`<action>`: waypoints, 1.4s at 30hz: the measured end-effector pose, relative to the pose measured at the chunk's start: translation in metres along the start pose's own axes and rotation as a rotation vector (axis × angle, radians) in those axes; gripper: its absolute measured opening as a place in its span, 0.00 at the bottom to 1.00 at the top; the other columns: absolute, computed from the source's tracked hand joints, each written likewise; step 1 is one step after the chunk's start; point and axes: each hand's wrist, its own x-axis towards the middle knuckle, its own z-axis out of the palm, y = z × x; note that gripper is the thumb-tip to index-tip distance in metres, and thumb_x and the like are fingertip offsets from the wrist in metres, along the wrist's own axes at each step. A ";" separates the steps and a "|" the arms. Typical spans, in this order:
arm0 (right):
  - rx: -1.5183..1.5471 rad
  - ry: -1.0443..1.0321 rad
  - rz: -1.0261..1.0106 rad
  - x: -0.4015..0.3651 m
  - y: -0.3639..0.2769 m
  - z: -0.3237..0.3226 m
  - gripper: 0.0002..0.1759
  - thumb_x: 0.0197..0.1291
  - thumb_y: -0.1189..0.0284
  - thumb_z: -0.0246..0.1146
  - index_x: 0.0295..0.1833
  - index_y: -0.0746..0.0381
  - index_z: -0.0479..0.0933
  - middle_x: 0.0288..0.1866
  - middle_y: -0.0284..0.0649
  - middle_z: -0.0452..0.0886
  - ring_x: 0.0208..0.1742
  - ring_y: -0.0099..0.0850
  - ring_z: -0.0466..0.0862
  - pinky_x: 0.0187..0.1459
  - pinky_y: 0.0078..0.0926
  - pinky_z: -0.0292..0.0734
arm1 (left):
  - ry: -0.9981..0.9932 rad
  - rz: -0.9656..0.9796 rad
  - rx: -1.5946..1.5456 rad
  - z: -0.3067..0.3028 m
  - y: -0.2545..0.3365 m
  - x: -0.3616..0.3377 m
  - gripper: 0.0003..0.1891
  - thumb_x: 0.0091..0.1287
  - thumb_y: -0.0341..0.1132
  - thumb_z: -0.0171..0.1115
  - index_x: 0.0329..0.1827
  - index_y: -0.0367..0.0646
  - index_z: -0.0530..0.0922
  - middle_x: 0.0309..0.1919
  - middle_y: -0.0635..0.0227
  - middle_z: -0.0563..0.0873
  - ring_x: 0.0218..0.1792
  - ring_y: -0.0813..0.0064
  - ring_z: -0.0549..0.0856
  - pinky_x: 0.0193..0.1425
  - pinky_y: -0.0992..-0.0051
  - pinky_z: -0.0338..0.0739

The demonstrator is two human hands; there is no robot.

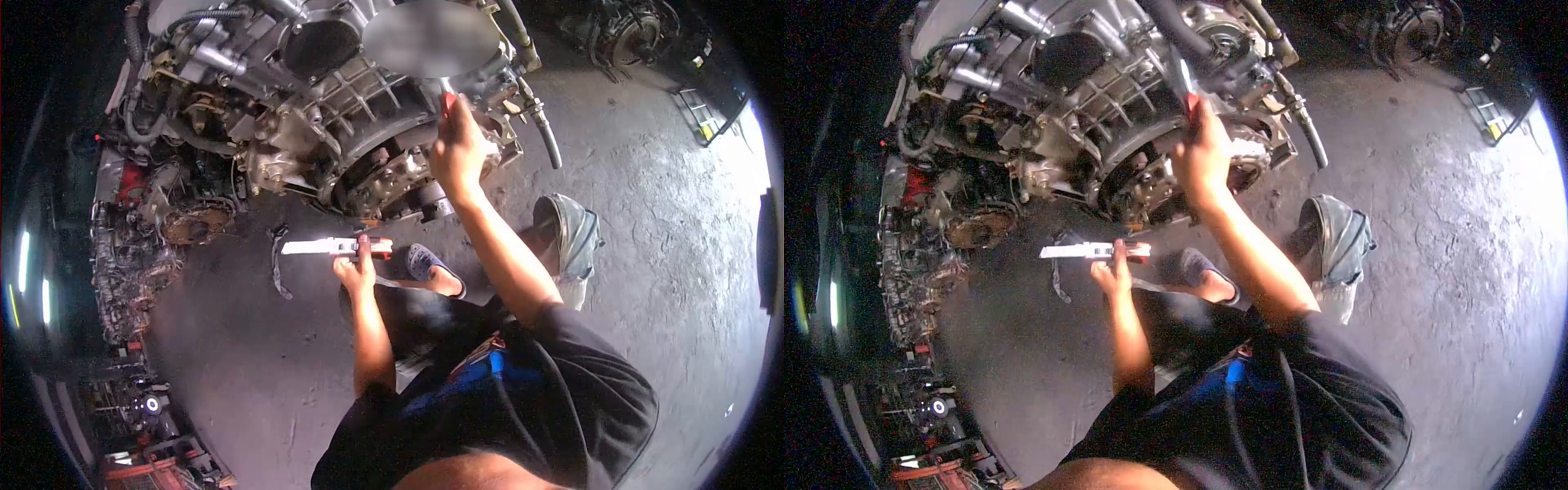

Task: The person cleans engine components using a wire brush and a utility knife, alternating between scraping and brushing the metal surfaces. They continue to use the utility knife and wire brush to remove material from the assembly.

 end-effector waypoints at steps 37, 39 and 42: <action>-0.008 -0.146 -0.100 0.042 -0.004 0.027 0.08 0.65 0.71 0.56 0.46 0.61 0.74 0.33 0.55 0.81 0.35 0.51 0.84 0.36 0.41 0.76 | 0.051 -0.288 -0.605 -0.003 0.019 0.002 0.09 0.62 0.32 0.68 0.34 0.35 0.79 0.31 0.68 0.84 0.32 0.78 0.81 0.41 0.75 0.76; -0.032 -0.119 -0.104 0.048 -0.009 0.041 0.08 0.64 0.73 0.57 0.48 0.61 0.74 0.34 0.55 0.81 0.36 0.46 0.85 0.37 0.38 0.77 | -0.003 -0.325 -0.554 -0.006 0.022 0.002 0.08 0.63 0.31 0.67 0.33 0.35 0.79 0.31 0.68 0.84 0.32 0.79 0.81 0.41 0.75 0.76; 0.071 -0.233 0.108 0.022 0.003 0.017 0.11 0.66 0.73 0.57 0.50 0.69 0.76 0.37 0.51 0.84 0.38 0.26 0.84 0.40 0.26 0.77 | 0.002 -0.286 -0.596 -0.005 0.011 -0.002 0.08 0.62 0.31 0.68 0.35 0.34 0.79 0.33 0.68 0.84 0.33 0.79 0.81 0.41 0.75 0.76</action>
